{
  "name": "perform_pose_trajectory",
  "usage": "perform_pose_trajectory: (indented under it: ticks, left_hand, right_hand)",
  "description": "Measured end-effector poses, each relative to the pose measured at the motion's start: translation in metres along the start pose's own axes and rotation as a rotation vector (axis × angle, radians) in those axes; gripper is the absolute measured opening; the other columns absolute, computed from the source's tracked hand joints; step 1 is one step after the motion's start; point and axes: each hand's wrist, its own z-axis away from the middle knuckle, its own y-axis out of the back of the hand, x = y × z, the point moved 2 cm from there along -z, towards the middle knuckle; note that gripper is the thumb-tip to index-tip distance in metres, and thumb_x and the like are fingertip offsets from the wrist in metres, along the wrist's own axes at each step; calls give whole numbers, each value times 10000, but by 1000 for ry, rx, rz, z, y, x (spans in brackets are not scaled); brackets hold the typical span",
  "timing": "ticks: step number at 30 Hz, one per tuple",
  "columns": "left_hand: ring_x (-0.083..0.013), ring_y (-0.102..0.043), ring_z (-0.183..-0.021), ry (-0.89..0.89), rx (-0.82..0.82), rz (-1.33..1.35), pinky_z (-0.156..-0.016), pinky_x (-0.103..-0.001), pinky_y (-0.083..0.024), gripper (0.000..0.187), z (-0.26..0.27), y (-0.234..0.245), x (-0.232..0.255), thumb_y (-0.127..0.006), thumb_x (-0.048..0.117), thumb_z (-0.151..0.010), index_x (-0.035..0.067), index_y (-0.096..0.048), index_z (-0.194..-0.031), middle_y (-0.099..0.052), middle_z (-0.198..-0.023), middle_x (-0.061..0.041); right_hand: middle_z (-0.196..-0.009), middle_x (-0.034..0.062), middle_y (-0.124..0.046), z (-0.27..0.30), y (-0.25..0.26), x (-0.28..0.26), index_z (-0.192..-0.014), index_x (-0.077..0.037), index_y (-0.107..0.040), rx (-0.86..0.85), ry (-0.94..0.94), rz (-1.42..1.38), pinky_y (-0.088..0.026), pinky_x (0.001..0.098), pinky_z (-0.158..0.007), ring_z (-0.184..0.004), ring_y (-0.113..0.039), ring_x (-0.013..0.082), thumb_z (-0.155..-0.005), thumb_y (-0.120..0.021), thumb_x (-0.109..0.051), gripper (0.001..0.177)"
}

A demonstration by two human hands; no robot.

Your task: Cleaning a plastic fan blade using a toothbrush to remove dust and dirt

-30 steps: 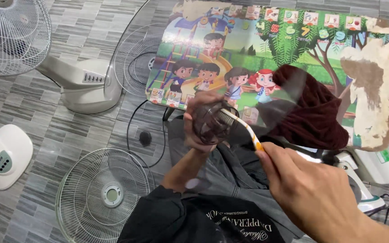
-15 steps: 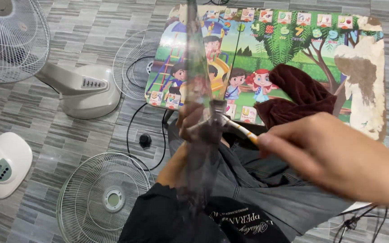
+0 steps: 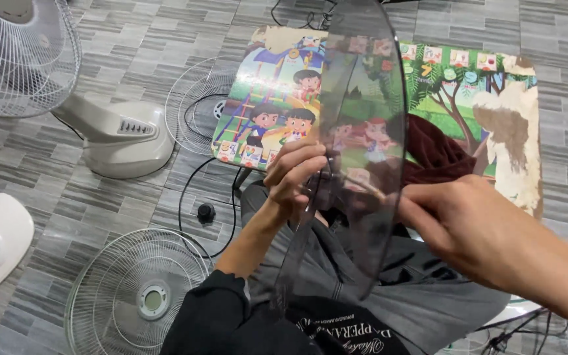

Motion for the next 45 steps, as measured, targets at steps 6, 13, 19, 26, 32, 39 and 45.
perform_pose_trajectory:
  ticks: [6, 13, 19, 26, 32, 39, 45]
  left_hand:
    - [-305, -707, -1021, -10, 72, 88, -930, -453, -630, 604, 22, -2, -16, -276, 540, -1135, 58, -641, -1138, -689, -1156, -122]
    - [-35, -693, -1010, 561, 256, 156, -913, -217, -541, 251, 42, -9, -9, -762, 209, -873, 245, -641, -1090, -720, -1139, 71]
    - [-199, -688, -1024, 676, 488, 1062, -959, -318, -565, 531, 18, 3, -9, -422, 439, -1102, -46, -581, -1248, -675, -1176, -168]
    - [-228, -682, -1039, 807, 514, 1260, -955, -340, -569, 533, 52, -43, -20, -431, 428, -1097, -60, -575, -1254, -669, -1181, -186]
    - [-255, -677, -1053, 949, 467, 1454, -951, -362, -572, 536, 74, -121, -23, -439, 418, -1091, -74, -570, -1259, -664, -1186, -203]
    - [-289, -671, -1070, 1118, 397, 1688, -946, -388, -577, 540, 95, -193, -33, -450, 404, -1085, -91, -564, -1266, -658, -1192, -225]
    - [-316, -666, -1084, 1244, 363, 1795, -942, -409, -581, 544, 124, -198, -41, -459, 394, -1080, -105, -559, -1271, -653, -1197, -242]
  right_hand:
    - [-448, 92, -588, -26, -19, 36, -696, 48, -922, -200, 195, -571, -280, 328, -381, -387, -374, 160, -982, -622, -301, 542]
    - [-503, 30, -453, -48, -69, 100, -834, 84, -901, -285, 271, -942, -211, 322, -373, -423, -321, 134, -1015, -564, -264, 517]
    - [-831, 248, -771, -38, -100, 175, -1235, 81, -729, 465, 84, -520, -471, 331, -420, -528, -638, 271, -998, -639, -27, 276]
    - [-746, 130, -597, -34, -183, 243, -1283, 55, -769, 872, -40, -291, -376, 361, -570, -594, -462, 224, -1152, -622, -31, 215]
    - [-805, 159, -742, -58, -222, 235, -1236, -238, -691, 637, -262, -54, -525, 516, -620, -709, -703, 398, -1046, -622, -371, 242]
    - [-889, -29, -766, -65, -252, 249, -1067, -365, -679, 710, -182, 25, -602, 490, -659, -770, -738, 325, -982, -708, -406, 99]
    - [-864, 14, -755, -31, -244, 291, -1103, -333, -719, 756, -196, 73, -583, 464, -676, -770, -729, 335, -949, -743, -283, 164]
